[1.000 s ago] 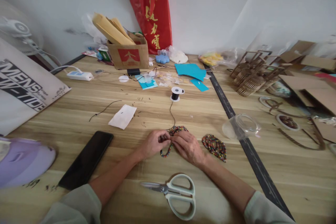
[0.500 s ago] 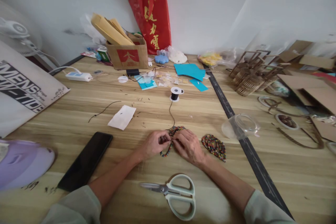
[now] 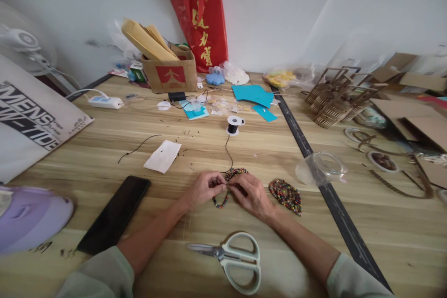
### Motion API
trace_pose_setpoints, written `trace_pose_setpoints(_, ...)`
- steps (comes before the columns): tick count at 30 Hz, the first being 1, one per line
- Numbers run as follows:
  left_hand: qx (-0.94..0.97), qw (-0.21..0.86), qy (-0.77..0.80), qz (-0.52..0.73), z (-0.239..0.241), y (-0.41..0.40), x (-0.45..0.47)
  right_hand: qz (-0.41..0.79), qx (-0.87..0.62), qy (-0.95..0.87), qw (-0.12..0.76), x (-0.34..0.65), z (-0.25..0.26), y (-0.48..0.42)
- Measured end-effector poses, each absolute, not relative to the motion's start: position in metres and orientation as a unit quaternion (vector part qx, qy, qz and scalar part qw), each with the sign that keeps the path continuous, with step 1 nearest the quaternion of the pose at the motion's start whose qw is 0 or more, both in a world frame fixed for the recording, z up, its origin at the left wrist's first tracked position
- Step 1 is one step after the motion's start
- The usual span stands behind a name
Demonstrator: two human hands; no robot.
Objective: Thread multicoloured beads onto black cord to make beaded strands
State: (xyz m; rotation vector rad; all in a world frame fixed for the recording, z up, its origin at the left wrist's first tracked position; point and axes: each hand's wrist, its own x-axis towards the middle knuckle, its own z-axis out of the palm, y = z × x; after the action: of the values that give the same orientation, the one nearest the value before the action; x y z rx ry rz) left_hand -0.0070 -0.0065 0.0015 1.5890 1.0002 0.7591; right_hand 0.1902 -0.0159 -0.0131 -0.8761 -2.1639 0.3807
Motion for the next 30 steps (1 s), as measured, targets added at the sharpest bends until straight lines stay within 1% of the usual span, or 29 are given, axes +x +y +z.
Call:
trace_pose_setpoints(8, 0.661, 0.528, 0.413, 0.337, -0.0009, -0.0016, -0.0086, 0.148, -0.34, -0.846, 0.382, 0.1853, -0.01, -0.0208)
trace_pose_setpoints(20, 0.682, 0.511, 0.421, 0.31, -0.0051, -0.0042, -0.0076, 0.157, -0.347, -0.842, 0.381, 0.1848, -0.0128, -0.0204)
trace_pose_setpoints(30, 0.676, 0.521, 0.425, 0.302, -0.0069, -0.0042, -0.0066, 0.179, -0.333, -0.848, 0.371, 0.1855, -0.0096, -0.02)
